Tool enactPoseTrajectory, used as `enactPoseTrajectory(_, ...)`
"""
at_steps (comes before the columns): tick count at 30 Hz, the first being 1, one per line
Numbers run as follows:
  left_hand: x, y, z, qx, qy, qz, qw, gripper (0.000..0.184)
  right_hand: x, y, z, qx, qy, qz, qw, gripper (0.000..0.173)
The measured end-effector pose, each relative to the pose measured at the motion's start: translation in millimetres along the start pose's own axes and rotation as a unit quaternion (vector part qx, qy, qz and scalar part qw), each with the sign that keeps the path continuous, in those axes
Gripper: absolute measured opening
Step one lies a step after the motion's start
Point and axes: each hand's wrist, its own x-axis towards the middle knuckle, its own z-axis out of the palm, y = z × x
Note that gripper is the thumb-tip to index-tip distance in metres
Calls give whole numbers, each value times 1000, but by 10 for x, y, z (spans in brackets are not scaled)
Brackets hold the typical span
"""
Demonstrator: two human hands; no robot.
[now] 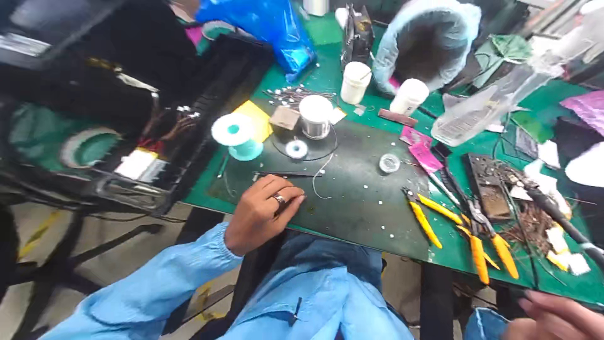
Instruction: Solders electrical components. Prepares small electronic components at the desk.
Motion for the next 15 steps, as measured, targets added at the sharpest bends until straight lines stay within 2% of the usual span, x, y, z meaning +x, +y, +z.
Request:
enactPoseTrajectory(3,363,150,-570,42,-1,13,999,23,72,76,619,-70,-70,-70,993,27)
enactPoseTrajectory(5,781,118,-949,91,20,21,995,25,108,128,856,-58,-116,-83,988,28)
enactPoseTrajectory(7,1219,-39,-1085,125,2,3,992,28,77,128,1009,-18,-135,-75,988,27)
enactPoseTrajectory(9,1572,-151,-944,131,-60,-3,990,30,4,92,1124,-6,-122,-85,989,26)
enactPoseTrajectory(12,1949,-162,-382,114,-164,34,979,28,-94,53,1170,-6,-91,-100,991,23)
enactPoseTrajectory(15,2272,-211,208,211,-290,-2,934,38,-136,51,1161,16,-69,-94,993,22)
